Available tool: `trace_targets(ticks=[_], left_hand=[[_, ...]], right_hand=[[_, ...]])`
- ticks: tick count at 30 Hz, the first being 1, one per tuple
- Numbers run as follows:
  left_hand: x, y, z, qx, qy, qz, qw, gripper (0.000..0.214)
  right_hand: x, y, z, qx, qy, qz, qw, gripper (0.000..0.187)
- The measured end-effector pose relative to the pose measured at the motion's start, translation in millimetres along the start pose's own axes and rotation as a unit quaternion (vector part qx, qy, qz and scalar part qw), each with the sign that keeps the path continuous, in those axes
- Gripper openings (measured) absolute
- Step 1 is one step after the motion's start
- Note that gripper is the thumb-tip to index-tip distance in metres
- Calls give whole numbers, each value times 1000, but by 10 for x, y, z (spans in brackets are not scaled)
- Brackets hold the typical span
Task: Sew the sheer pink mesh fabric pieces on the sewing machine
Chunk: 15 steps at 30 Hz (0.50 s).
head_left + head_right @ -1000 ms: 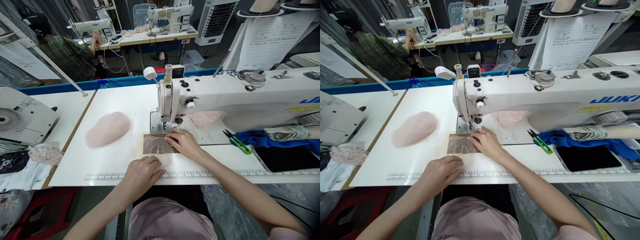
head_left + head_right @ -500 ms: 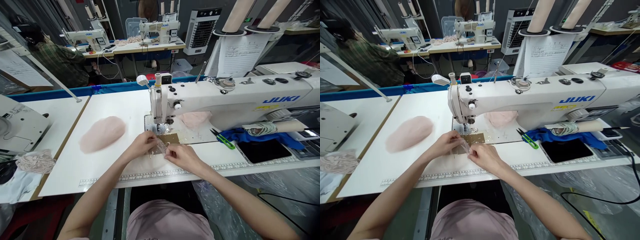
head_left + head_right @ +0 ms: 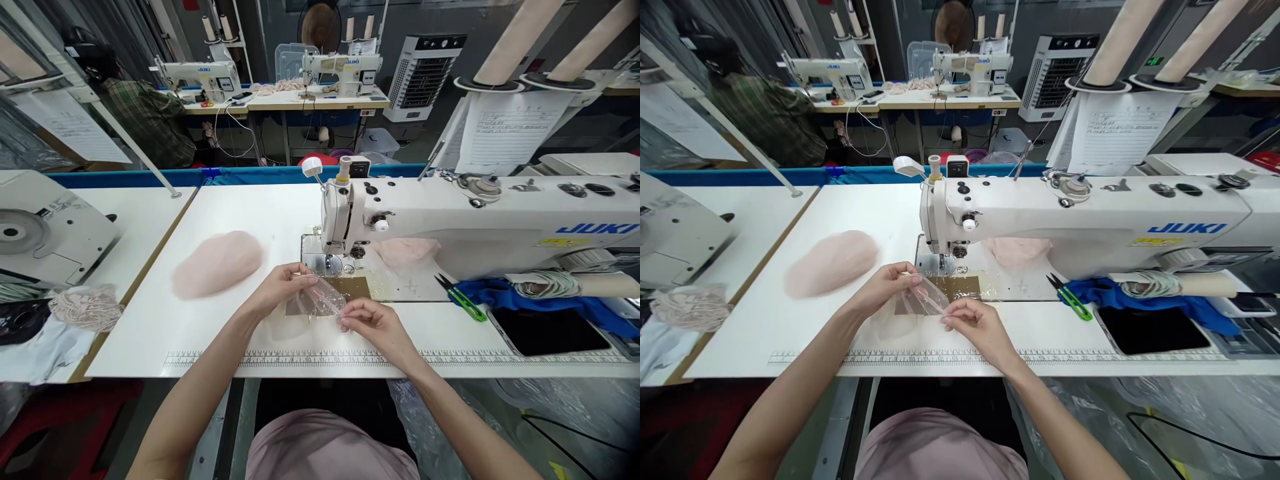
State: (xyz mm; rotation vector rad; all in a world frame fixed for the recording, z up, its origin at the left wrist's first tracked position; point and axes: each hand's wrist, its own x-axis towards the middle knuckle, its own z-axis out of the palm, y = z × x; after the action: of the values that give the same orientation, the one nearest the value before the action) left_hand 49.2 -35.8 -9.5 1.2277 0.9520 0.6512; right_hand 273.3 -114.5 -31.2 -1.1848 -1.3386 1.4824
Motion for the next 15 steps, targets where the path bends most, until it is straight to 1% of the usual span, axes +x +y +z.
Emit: trace_targets(ticks=[4, 6, 8, 10, 12, 13, 15], left_hand=[[-13, 26, -12, 3, 2, -2, 1000, 33], [-41, 64, -31, 7, -7, -15, 1000, 36], [-78, 116, -57, 21, -49, -40, 998, 41], [-111, 163, -75, 55, -127, -65, 988, 46], [-125, 183, -66, 100, -196, -75, 973, 45], [-124, 179, -50, 120, -214, -71, 967, 41], [-114, 149, -8, 147, -223, -54, 962, 32]], right_hand=[[-6, 18, 15, 23, 5, 4, 1000, 32], [-10, 14, 20, 28, 13, 1, 1000, 34], [-19, -3, 26, 17, 11, -3, 1000, 34], [-29, -27, 39, -17, -3, -12, 1000, 30], [-33, -53, 62, -65, -20, -21, 997, 26], [-31, -64, 75, -87, -25, -27, 996, 25], [-21, -81, 99, -118, -27, -33, 992, 22]])
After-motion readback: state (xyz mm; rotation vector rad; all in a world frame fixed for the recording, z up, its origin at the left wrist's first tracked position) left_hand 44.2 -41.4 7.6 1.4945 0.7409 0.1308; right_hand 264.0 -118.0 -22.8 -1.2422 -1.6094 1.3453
